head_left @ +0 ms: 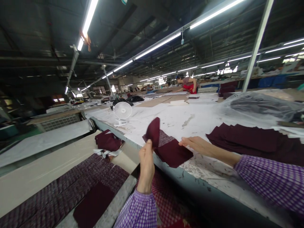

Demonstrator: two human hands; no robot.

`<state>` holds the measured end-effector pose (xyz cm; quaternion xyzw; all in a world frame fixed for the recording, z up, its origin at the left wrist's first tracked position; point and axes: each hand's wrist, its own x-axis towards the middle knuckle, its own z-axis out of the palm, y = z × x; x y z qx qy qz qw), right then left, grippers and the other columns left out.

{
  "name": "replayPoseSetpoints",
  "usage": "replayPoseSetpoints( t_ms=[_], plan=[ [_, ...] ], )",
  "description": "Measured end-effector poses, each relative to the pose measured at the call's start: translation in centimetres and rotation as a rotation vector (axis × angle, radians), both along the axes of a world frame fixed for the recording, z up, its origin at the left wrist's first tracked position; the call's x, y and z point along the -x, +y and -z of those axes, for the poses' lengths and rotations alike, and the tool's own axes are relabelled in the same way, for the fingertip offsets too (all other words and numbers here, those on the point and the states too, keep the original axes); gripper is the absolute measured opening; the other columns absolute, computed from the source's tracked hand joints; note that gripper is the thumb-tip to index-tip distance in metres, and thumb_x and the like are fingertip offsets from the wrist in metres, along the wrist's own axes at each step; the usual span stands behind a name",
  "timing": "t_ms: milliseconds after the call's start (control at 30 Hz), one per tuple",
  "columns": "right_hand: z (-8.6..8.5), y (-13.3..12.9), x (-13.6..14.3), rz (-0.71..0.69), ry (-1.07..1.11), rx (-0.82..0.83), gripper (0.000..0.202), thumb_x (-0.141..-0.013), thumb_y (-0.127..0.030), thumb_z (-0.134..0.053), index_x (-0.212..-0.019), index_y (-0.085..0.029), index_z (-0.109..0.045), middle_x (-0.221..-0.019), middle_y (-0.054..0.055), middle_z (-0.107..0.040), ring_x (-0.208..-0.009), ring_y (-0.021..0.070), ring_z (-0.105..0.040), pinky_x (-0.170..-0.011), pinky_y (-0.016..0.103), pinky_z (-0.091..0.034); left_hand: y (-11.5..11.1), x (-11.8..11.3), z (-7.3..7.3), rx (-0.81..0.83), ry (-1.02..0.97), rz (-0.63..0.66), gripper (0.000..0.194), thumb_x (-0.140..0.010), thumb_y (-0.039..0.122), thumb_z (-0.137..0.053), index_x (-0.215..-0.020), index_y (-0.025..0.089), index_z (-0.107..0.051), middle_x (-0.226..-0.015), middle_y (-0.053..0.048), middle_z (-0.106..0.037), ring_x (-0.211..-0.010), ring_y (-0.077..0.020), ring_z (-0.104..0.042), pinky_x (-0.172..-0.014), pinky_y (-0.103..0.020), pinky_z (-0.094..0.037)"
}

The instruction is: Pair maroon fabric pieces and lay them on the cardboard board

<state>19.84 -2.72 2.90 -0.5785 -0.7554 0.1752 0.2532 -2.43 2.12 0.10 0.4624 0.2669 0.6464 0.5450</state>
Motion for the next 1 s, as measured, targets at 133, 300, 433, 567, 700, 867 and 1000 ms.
replayPoseSetpoints(
  t_ms=[133,300,433,567,700,867,1000],
  plan=[
    [-1.1,-0.2,-2.3,0.121,0.481,0.429,0.079,-0.087,-0.069,-0.008,-0.119,-0.017,-0.057,-0.098,0.016,-0.068,-0.08,0.0244,-0.065,-0.065,0.037,-0.052,-3.4,-2.0,0.2,-0.325,0.61,0.399,0.038,-0.089,0.039,-0.043,-0.094,0.016,-0.072,-0.104,-0.01,-0.07,-0.105,-0.0235,-0.061,-0.097,-0.038,-0.044],
    [-0.6,-0.2,-3.8,0.131,0.363,0.395,0.06,-0.077,-0.047,-0.059,-0.128,-0.019,-0.047,-0.086,0.007,-0.064,-0.067,0.0161,-0.057,-0.051,0.026,-0.045,-3.6,-0.8,-0.3,-0.523,0.725,0.514,0.04,-0.091,0.041,-0.041,-0.093,0.018,-0.074,-0.105,-0.009,-0.07,-0.105,-0.023,-0.061,-0.096,-0.035,-0.044],
    [-1.2,-0.6,-4.0,0.078,0.391,0.39,0.064,-0.072,-0.034,-0.066,-0.13,-0.018,-0.046,-0.095,0.007,-0.062,-0.076,0.0161,-0.057,-0.059,0.026,-0.047,-1.7,-0.8,-1.1,-0.374,0.65,0.279,0.043,-0.092,0.042,-0.038,-0.096,0.016,-0.072,-0.102,-0.01,-0.07,-0.098,-0.0227,-0.063,-0.09,-0.034,-0.046],
    [-2.2,-1.1,-4.3,0.093,0.397,0.405,0.066,-0.07,-0.032,-0.067,-0.132,-0.02,-0.046,-0.12,0.013,-0.056,-0.092,0.0206,-0.059,-0.07,0.029,-0.05,0.5,-3.4,-1.7,-0.416,0.837,0.097,0.027,-0.083,0.033,-0.056,-0.099,0.018,-0.071,-0.102,-0.009,-0.071,-0.094,-0.0233,-0.063,-0.086,-0.033,-0.045],
    [-1.8,-0.8,-4.6,0.094,0.362,0.41,0.067,-0.07,-0.031,-0.066,-0.132,-0.02,-0.045,-0.117,0.013,-0.059,-0.087,0.0203,-0.061,-0.067,0.029,-0.051,1.5,-6.9,-1.7,-0.442,1.046,0.152,0.027,-0.08,0.035,-0.059,-0.097,0.018,-0.072,-0.086,-0.007,-0.072,-0.081,-0.022,-0.064,-0.077,-0.03,-0.046],
    [-0.8,0.0,-6.0,0.071,0.021,0.271,0.057,-0.071,-0.025,-0.058,-0.127,-0.016,-0.05,-0.084,0.005,-0.069,-0.069,0.0181,-0.062,-0.061,0.028,-0.048,1.3,-9.4,-0.5,-0.575,1.243,0.133,0.02,-0.078,0.02,-0.062,-0.094,0.023,-0.073,-0.084,-0.005,-0.069,-0.082,-0.021,-0.062,-0.077,-0.03,-0.045],
    [-1.1,0.0,-7.2,0.085,-0.244,0.061,0.031,-0.077,-0.024,-0.052,-0.104,-0.018,-0.065,-0.081,0.005,-0.07,-0.074,0.0197,-0.064,-0.068,0.028,-0.046,0.8,-9.7,0.4,-0.727,1.39,0.106,0.024,-0.084,0.016,-0.054,-0.098,0.024,-0.071,-0.092,-0.006,-0.065,-0.091,-0.0213,-0.059,-0.079,-0.029,-0.044]
  ],
)
